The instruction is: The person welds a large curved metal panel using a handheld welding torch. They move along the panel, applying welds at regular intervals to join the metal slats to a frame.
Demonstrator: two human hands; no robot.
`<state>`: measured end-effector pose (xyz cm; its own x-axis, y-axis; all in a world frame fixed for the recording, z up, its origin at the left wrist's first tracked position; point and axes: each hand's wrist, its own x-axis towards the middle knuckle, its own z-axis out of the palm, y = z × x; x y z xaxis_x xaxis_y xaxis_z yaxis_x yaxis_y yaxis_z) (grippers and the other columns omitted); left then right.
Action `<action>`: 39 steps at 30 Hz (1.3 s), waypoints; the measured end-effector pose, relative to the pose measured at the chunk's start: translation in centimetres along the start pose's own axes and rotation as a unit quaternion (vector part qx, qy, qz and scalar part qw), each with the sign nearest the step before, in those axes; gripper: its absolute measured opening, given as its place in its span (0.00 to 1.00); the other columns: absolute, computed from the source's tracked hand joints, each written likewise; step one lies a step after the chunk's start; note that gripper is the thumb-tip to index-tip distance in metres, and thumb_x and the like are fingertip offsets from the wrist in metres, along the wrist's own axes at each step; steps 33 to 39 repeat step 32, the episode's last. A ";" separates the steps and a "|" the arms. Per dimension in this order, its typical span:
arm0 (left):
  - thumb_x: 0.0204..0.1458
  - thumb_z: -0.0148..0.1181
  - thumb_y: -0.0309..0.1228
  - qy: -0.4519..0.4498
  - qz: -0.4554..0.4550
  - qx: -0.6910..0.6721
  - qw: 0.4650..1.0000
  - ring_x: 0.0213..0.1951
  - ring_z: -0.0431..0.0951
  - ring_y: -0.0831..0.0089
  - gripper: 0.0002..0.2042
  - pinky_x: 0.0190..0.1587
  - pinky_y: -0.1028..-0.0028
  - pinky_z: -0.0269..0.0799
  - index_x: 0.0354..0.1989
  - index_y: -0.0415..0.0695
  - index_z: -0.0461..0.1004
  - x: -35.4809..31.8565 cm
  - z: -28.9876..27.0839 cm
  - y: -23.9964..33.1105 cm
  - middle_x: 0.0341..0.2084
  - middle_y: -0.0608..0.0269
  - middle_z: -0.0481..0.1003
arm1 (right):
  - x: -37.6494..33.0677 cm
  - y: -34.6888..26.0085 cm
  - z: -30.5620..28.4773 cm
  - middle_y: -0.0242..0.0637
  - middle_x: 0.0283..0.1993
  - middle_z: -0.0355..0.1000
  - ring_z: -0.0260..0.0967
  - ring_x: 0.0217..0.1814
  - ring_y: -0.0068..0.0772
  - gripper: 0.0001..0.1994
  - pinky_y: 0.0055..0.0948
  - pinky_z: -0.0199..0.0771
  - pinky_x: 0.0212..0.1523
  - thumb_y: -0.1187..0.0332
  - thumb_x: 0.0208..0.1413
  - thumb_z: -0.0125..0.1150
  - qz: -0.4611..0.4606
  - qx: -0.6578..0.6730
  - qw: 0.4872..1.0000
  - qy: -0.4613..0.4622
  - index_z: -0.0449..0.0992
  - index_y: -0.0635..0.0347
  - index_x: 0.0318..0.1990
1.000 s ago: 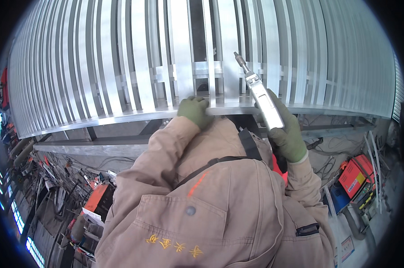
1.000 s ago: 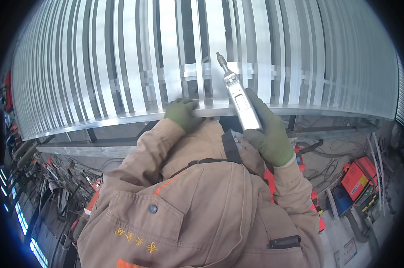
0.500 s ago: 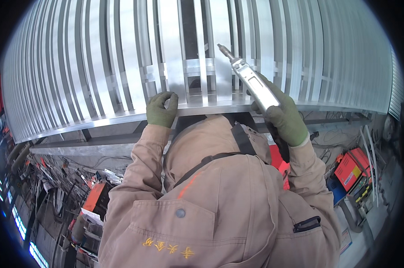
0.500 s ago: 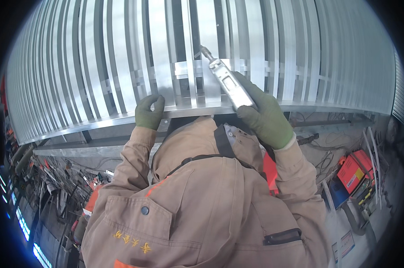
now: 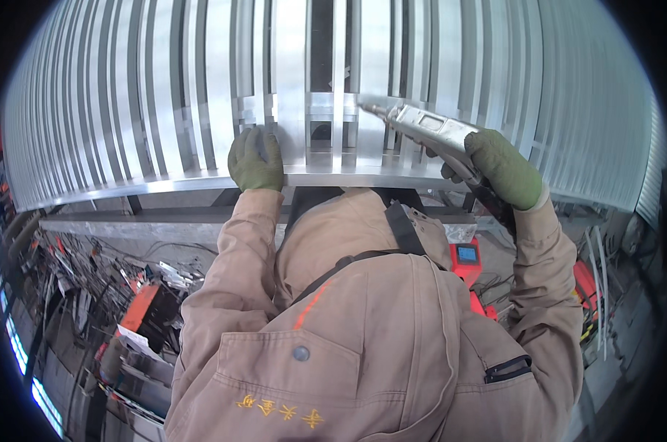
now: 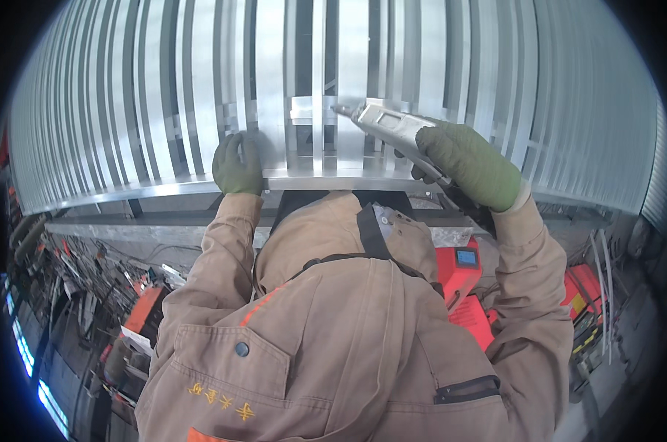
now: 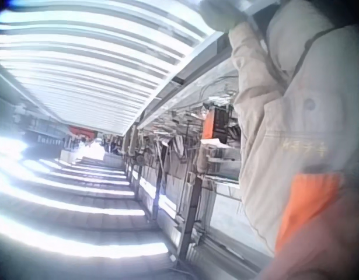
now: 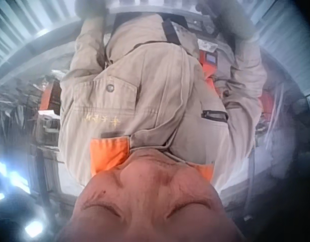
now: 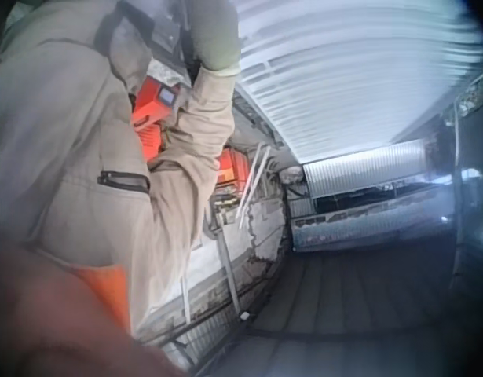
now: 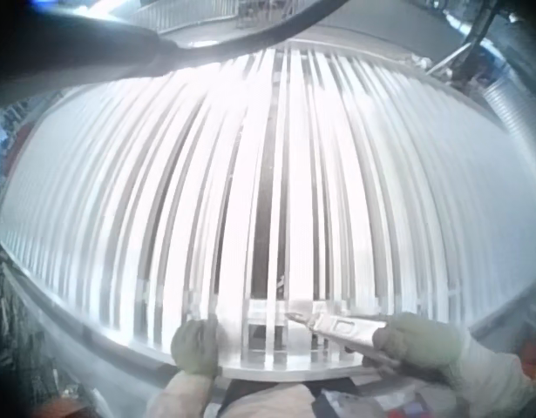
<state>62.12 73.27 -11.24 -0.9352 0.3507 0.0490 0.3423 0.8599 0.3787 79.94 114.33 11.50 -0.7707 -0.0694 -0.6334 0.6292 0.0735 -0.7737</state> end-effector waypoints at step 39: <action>0.69 0.63 0.54 -0.059 -0.108 0.045 0.991 0.68 0.81 0.55 0.25 0.76 0.54 0.68 0.58 0.46 0.89 0.2 -1.4 2.3 0.61 0.54 0.86 | 11.0 1.7 0.0 0.36 0.35 0.85 0.79 0.33 0.28 0.47 0.31 0.81 0.36 0.24 0.79 0.34 0.123 -0.079 0.967 -0.210 0.90 0.61 0.52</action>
